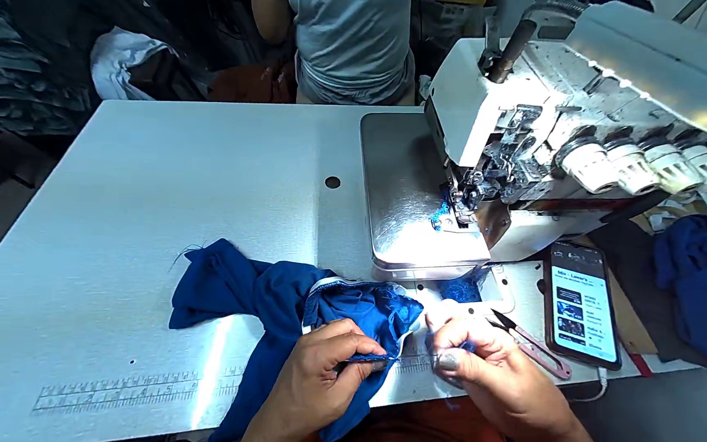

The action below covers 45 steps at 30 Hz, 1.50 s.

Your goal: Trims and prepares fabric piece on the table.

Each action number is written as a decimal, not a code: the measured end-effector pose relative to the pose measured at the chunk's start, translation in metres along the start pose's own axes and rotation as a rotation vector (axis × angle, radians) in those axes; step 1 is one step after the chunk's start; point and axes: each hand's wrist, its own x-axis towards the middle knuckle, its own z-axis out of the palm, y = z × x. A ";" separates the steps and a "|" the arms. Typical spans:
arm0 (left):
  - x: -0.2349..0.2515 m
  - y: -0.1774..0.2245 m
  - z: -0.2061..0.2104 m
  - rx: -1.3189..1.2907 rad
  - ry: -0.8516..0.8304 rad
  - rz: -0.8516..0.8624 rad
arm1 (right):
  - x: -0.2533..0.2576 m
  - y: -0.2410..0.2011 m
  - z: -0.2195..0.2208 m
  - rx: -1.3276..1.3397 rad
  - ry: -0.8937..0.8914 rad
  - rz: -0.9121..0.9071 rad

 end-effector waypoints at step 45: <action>0.016 0.011 0.008 -0.144 0.074 -0.027 | 0.015 -0.039 -0.049 -1.537 0.022 -0.239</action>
